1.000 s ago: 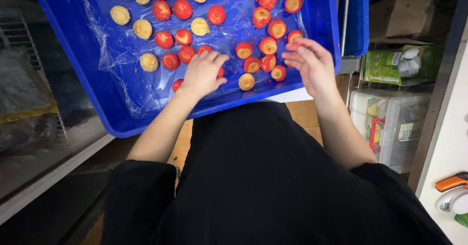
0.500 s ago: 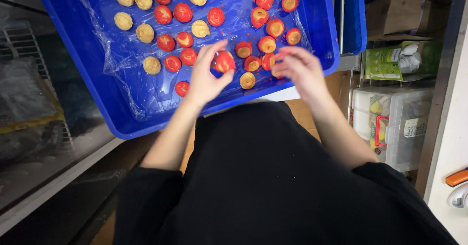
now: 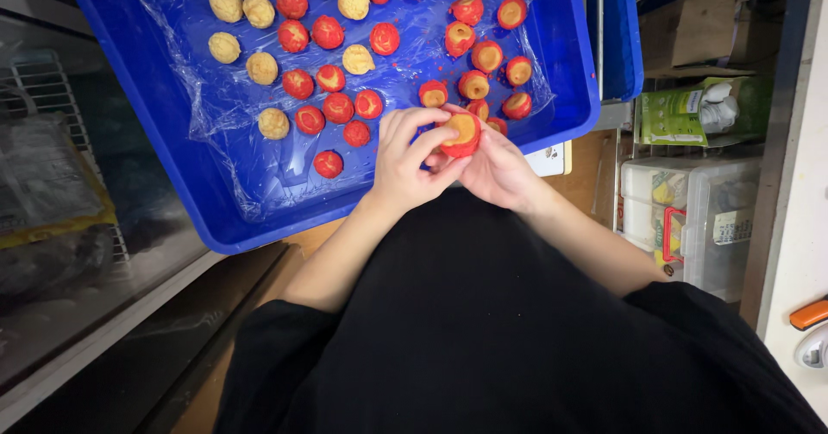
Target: The person prepares small pastries in a blue tray by picking them up by hand and using shears to trim or open the tops.
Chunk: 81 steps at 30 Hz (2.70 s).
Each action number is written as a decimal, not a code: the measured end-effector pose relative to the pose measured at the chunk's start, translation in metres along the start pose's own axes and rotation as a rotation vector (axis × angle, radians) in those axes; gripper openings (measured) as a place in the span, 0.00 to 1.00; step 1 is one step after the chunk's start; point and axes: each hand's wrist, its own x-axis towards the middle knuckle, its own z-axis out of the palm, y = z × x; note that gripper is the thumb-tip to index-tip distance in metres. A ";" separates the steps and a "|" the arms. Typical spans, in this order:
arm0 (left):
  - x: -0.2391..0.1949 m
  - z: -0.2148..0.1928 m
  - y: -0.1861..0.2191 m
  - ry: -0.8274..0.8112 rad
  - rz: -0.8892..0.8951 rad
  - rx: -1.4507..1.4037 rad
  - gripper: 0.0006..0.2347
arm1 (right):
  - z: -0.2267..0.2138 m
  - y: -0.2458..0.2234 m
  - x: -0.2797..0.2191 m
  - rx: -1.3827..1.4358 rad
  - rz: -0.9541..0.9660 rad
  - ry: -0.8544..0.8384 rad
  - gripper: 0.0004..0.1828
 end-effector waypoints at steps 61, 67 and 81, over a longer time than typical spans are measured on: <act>0.008 -0.017 0.007 -0.211 -0.203 -0.071 0.25 | -0.023 -0.031 0.013 -0.107 0.129 0.025 0.33; -0.001 -0.012 -0.007 -0.277 -0.311 -0.158 0.26 | -0.025 -0.018 0.023 -0.292 0.196 0.126 0.31; -0.044 0.011 -0.095 -0.466 -0.522 0.010 0.20 | -0.047 -0.037 0.012 -0.600 -0.010 0.347 0.27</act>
